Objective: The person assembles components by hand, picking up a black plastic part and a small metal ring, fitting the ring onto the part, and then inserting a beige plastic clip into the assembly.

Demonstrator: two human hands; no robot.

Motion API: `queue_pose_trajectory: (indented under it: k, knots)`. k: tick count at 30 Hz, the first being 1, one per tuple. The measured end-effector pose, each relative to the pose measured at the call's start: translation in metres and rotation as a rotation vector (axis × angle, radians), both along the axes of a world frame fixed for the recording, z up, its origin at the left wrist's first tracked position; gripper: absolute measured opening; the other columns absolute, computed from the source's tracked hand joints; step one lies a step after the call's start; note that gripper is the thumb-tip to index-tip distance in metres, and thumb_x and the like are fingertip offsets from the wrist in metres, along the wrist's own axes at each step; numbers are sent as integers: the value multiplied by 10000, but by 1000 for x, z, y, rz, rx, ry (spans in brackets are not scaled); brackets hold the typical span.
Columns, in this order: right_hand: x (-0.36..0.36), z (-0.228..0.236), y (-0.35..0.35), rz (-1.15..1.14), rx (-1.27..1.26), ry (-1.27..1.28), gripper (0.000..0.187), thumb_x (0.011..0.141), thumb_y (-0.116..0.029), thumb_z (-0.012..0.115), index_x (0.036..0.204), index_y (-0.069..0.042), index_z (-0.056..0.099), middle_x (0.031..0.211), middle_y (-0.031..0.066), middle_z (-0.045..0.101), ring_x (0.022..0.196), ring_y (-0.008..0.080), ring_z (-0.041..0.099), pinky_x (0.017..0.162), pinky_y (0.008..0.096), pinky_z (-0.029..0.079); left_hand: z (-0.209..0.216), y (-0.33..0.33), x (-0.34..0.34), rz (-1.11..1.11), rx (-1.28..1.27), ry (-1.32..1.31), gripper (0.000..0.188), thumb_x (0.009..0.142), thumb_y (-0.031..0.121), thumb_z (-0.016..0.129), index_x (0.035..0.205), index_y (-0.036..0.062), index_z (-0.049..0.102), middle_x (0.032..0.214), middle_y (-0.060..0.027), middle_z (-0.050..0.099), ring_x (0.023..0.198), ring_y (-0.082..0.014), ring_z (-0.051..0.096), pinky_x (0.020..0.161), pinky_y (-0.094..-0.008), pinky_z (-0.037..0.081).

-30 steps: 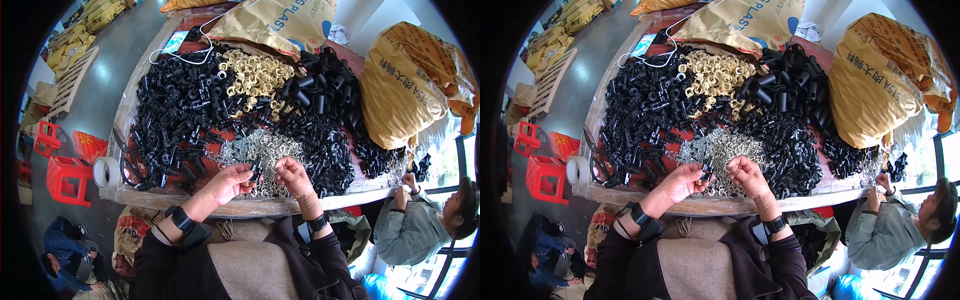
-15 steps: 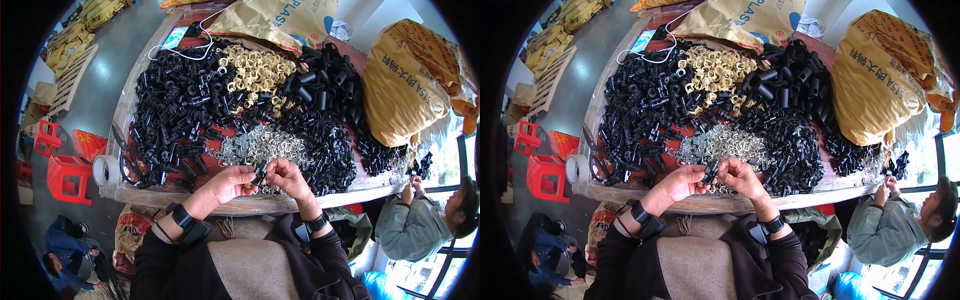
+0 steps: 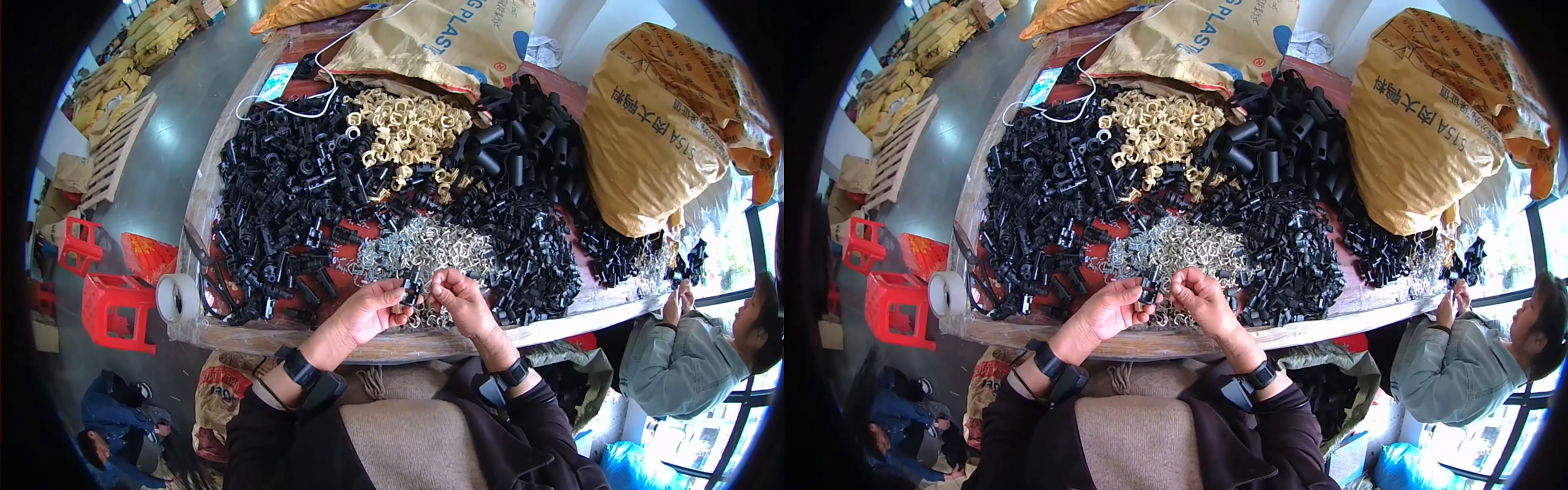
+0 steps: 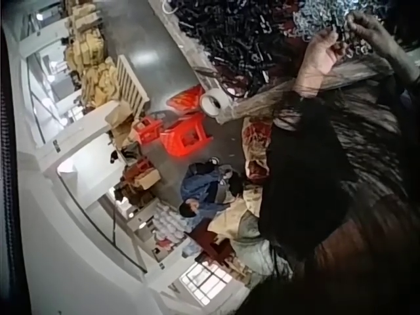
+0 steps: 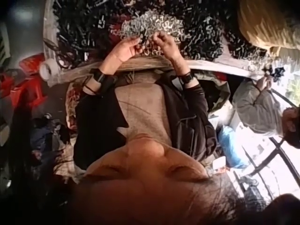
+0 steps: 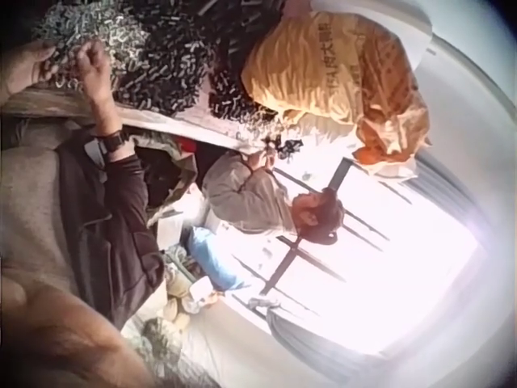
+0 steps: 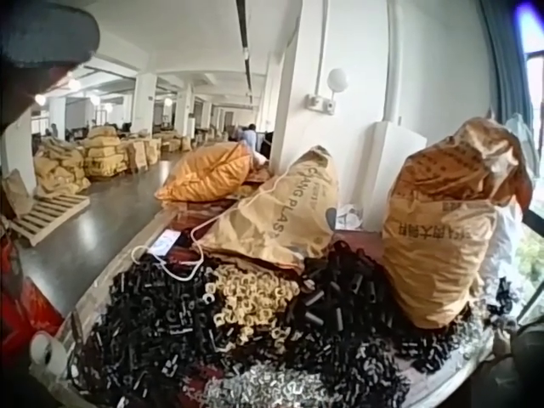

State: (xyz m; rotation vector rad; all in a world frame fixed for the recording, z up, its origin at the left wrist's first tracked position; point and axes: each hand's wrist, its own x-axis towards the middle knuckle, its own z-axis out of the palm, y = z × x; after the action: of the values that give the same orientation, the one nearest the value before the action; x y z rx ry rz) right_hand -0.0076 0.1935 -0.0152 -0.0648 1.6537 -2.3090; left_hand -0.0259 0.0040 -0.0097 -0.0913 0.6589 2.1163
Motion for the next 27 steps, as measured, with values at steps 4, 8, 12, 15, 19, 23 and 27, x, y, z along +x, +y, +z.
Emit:
queue_pose_trajectory:
  k: [4,8,12,15,19,23,27]
  knots:
    - [1,3,0,-28,261,179,80,838,-110,496,807,-41,471,678,-28,467,599,52,426,530,185,358,-2,2,2,70,-69,-31,144,800,130,540,925,58,540,829,-37,576,712,-132,562,637,-247,464]
    - [4,7,-5,-88,448,321,80,816,-90,515,796,-27,471,683,0,474,595,95,446,530,224,369,-2,5,4,107,-117,-74,143,801,122,541,934,70,537,793,-22,569,710,-140,569,633,-247,470]
    - [7,29,-11,-98,711,543,75,775,-32,538,764,-17,466,701,26,471,613,131,437,537,233,356,0,4,5,90,-133,-72,147,800,126,545,937,71,537,771,-12,567,704,-143,577,616,-236,474]
    - [8,37,-15,-117,782,643,79,739,-2,546,746,-8,467,698,57,470,608,180,449,537,259,366,0,4,6,74,-140,-45,148,800,133,548,931,66,539,765,-10,568,700,-144,583,605,-227,477]
    - [10,37,-17,-138,853,759,91,705,23,552,732,-7,470,703,82,474,617,227,464,542,291,378,-1,4,8,83,-160,2,147,802,145,548,917,54,549,765,-9,574,695,-146,590,599,-221,481]
    - [12,38,-17,-136,937,829,97,691,32,553,730,-13,476,709,87,478,635,244,472,554,310,383,-1,5,11,93,-202,13,145,803,148,546,898,39,560,770,-15,579,697,-145,592,620,-229,485]
    - [14,39,-16,-124,1032,869,102,684,35,555,729,-22,483,715,85,481,650,249,475,564,316,385,1,7,14,92,-256,97,147,804,148,544,893,32,565,780,-21,581,693,-141,589,629,-229,484]
